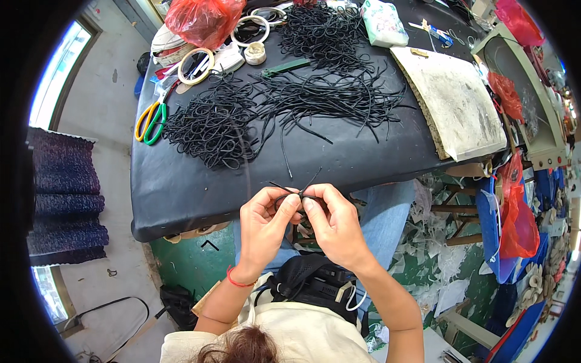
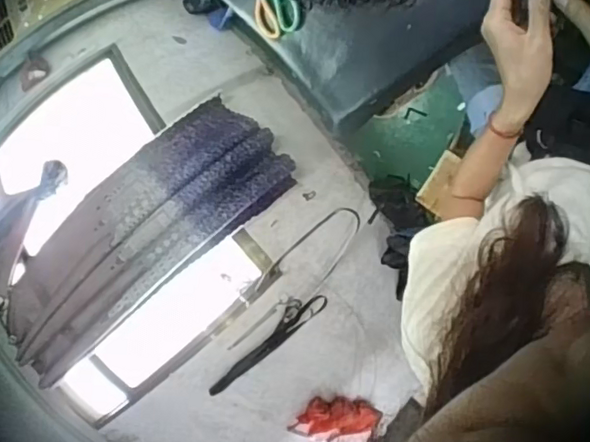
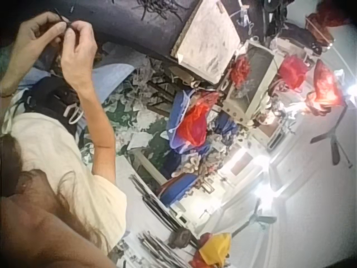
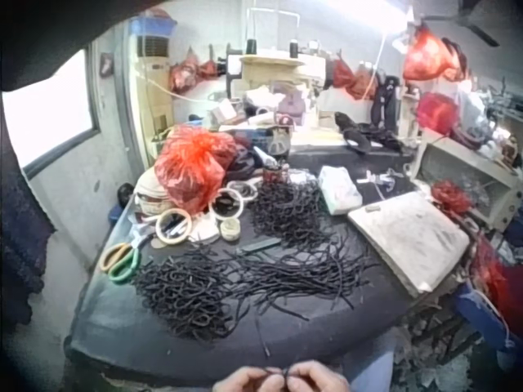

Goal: The person repeatedly picks up short black cords from a table and ties them into small loops or knots by hand. They place each finished loop back onto the table among other cords. The workspace includes scissors, tape, and plastic bags, but the person uses only their hands to form the loops.

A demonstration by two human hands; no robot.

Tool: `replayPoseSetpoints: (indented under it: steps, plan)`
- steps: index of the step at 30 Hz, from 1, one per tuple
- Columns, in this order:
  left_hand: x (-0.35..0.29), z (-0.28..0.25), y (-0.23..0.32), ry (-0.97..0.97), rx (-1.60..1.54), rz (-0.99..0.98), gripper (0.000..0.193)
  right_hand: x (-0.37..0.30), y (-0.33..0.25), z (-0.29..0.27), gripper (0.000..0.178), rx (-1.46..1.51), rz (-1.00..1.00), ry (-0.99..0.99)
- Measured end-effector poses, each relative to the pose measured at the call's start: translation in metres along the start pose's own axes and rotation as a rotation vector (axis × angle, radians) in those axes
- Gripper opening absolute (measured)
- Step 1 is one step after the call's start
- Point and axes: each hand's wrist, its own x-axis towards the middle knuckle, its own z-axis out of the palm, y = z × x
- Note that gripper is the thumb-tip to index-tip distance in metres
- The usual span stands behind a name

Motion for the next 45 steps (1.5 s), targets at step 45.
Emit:
replayPoseSetpoints:
  steps: [45]
  plan:
    - [0.011, 0.007, -0.004, -0.105, -0.46, -0.094, 0.018, 0.007, -0.005, 0.018, 0.015, 0.25, -0.121, 0.285]
